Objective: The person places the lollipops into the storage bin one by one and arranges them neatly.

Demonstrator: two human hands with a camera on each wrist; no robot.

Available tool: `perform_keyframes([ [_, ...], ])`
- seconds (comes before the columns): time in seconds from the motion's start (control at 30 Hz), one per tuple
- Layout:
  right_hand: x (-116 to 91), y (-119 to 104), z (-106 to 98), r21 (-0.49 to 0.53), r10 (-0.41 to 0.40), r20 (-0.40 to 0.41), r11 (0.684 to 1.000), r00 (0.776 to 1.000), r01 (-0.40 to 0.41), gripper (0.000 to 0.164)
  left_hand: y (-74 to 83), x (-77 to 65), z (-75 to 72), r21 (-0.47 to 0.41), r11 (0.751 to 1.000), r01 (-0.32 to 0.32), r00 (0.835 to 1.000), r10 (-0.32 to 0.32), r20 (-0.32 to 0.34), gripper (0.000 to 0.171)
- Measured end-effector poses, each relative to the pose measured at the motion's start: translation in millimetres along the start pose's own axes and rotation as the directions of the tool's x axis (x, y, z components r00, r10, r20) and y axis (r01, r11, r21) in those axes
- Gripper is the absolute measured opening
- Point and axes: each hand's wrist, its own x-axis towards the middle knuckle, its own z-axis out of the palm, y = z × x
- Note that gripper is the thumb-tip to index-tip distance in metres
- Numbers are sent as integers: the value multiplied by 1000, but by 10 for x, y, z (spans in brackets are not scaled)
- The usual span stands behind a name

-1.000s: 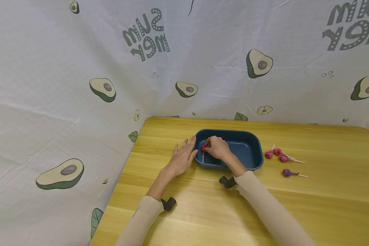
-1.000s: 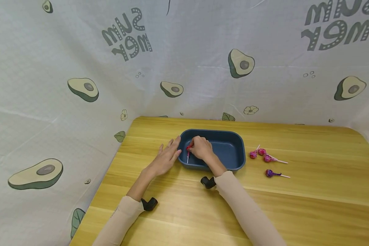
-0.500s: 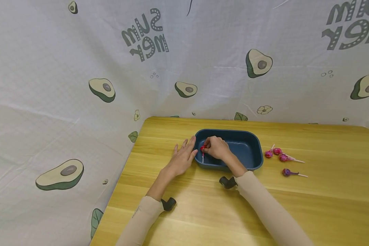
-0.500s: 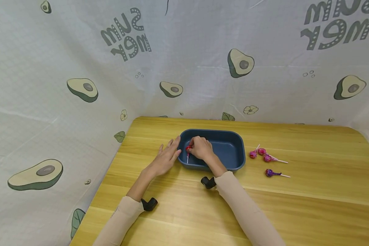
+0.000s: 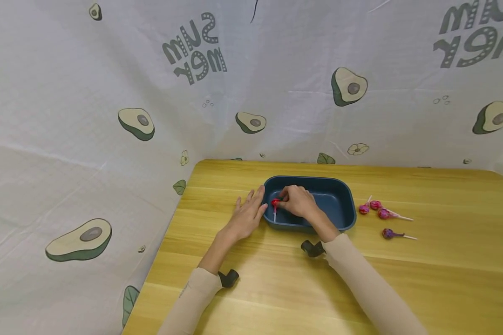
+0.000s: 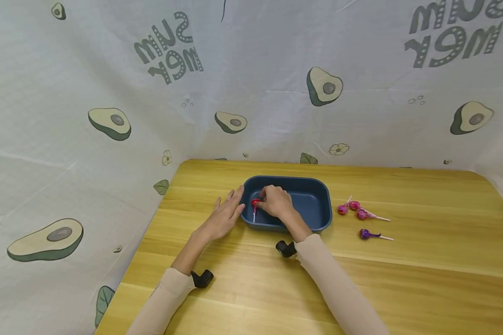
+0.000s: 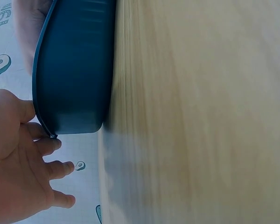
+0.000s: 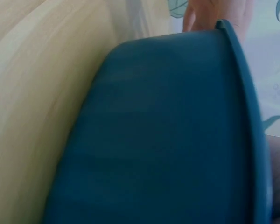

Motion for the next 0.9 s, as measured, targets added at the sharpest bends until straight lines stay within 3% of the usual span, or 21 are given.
perform_keyframes([
  [0.23,-193,72,-241,26,-7,-47,1000,999,8,39,13,-16,5,-21,1000,2,1000,-2,-9,64],
  [0.5,-468,374,-658,85,-3,-155,996,988,17,36,10,-21,18,-18,1000,-1,1000,0,-23,63],
  [0.73,-722,853,-1077,68,55,-238,997,970,-40,37,7,-24,26,-22,1000,-6,1000,5,-24,63],
  [0.9,-867,1332,-1269,25,88,-226,996,970,-84,38,18,-23,19,-21,1000,-4,1000,3,-19,63],
])
